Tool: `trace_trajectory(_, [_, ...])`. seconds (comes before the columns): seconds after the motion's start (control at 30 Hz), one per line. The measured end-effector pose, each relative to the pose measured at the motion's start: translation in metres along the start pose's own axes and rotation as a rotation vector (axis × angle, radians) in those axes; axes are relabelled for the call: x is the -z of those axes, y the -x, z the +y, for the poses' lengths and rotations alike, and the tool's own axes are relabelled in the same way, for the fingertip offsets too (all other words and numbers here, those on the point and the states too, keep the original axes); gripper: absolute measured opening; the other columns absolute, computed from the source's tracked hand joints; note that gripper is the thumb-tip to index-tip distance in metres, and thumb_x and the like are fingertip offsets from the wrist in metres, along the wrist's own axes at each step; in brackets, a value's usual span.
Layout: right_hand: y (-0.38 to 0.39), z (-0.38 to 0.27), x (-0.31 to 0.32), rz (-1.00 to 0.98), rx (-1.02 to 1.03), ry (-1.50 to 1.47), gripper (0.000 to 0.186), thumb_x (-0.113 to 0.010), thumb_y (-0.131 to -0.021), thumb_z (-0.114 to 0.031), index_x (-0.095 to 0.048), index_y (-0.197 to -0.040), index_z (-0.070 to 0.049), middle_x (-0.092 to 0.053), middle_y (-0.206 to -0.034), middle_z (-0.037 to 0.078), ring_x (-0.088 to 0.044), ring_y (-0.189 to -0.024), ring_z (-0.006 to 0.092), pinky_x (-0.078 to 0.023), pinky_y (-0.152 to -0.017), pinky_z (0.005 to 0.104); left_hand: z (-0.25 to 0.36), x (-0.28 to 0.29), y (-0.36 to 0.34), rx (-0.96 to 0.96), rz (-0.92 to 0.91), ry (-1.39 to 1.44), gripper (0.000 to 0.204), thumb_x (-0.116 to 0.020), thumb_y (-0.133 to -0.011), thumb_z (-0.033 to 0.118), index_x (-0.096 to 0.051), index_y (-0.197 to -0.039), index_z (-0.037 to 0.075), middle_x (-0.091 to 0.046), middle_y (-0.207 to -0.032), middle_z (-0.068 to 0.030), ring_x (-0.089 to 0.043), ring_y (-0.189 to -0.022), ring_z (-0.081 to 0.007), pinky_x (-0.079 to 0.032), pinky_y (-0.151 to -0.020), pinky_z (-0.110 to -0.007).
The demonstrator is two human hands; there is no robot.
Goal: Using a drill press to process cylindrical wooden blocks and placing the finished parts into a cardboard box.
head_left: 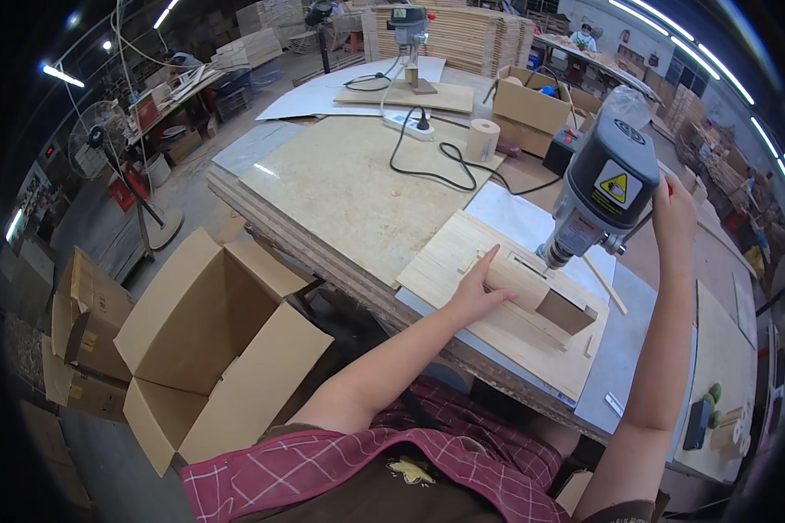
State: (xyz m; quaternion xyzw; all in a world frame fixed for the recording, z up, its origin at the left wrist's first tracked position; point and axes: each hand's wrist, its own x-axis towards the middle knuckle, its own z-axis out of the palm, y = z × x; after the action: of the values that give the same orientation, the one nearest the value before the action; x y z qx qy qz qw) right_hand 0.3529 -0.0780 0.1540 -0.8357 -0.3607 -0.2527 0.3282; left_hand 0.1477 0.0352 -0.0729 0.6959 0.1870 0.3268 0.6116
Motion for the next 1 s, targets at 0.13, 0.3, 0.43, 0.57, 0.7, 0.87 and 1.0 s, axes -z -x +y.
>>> trace_trajectory(0.13, [-0.003,0.004,-0.006,0.012,0.035,0.0,0.038,-0.038,-0.082,-0.036,-0.058,-0.08,-0.003,-0.058,-0.075,0.018,-0.056,-0.074,0.0344,-0.042,-0.064,0.0391,-0.011,-0.003,-0.005,-0.061,0.011,0.0,0.083,-0.071,-0.066,0.012,-0.022,-0.133,0.002,-0.047,-0.116,-0.0182,-0.05,-0.1,-0.021,-0.045,-0.078,-0.026])
trace_trajectory(0.3, [-0.005,-0.004,-0.005,0.018,0.025,0.024,0.039,-0.038,-0.081,-0.037,-0.059,-0.083,-0.005,-0.058,-0.079,0.019,-0.056,-0.079,0.0352,-0.042,-0.067,0.0389,-0.002,-0.015,-0.003,-0.024,-0.053,0.028,0.084,-0.072,-0.066,0.013,-0.022,-0.132,0.001,-0.046,-0.117,-0.0179,-0.051,-0.1,-0.0208,-0.045,-0.078,-0.027])
trace_trajectory(0.43, [-0.002,-0.003,-0.004,-0.015,-0.007,-0.008,0.039,-0.037,-0.078,-0.036,-0.062,-0.087,-0.008,-0.06,-0.084,0.019,-0.056,-0.083,0.0357,-0.043,-0.071,0.0394,0.012,-0.027,0.003,0.043,-0.058,-0.058,0.084,-0.072,-0.065,0.013,-0.022,-0.132,0.001,-0.046,-0.117,-0.0185,-0.051,-0.099,-0.0217,-0.045,-0.077,-0.028])
trace_trajectory(0.57, [-0.001,-0.003,0.001,-0.037,-0.021,-0.039,0.039,-0.037,-0.078,-0.036,-0.063,-0.085,-0.007,-0.061,-0.082,0.018,-0.056,-0.08,0.0351,-0.044,-0.07,0.0387,0.006,-0.031,0.004,-0.004,-0.03,-0.08,0.084,-0.072,-0.065,0.012,-0.022,-0.132,0.002,-0.046,-0.117,-0.0185,-0.052,-0.098,-0.0215,-0.046,-0.074,-0.027])
trace_trajectory(0.7, [0.004,0.0,0.006,-0.02,-0.01,-0.033,0.039,-0.038,-0.078,-0.036,-0.062,-0.082,-0.006,-0.06,-0.079,0.018,-0.056,-0.078,0.0354,-0.043,-0.068,0.0386,0.002,-0.036,0.002,0.009,-0.042,-0.043,0.084,-0.072,-0.065,0.012,-0.022,-0.132,0.002,-0.045,-0.118,-0.0182,-0.051,-0.1,-0.0219,-0.046,-0.076,-0.028])
trace_trajectory(0.87, [0.045,-0.022,0.019,0.107,0.141,-0.11,0.032,-0.044,-0.081,-0.032,-0.06,-0.077,-0.005,-0.057,-0.072,0.018,-0.056,-0.068,0.0337,-0.042,-0.061,0.0385,-0.001,-0.03,0.001,-0.03,0.007,-0.051,0.084,-0.072,-0.064,0.014,-0.023,-0.131,0.001,-0.043,-0.121,-0.0203,-0.046,-0.109,-0.027,-0.04,-0.088,-0.031])
trace_trajectory(1.0, [0.091,-0.034,0.026,0.109,0.153,-0.112,0.022,-0.049,-0.082,-0.022,-0.052,-0.071,-0.003,-0.051,-0.06,0.017,-0.051,-0.056,0.0319,-0.039,-0.052,0.0357,-0.01,-0.034,0.0,-0.074,0.02,-0.081,0.085,-0.072,-0.062,0.015,-0.024,-0.131,0.001,-0.04,-0.124,-0.0208,-0.04,-0.115,-0.0286,-0.034,-0.094,-0.031])
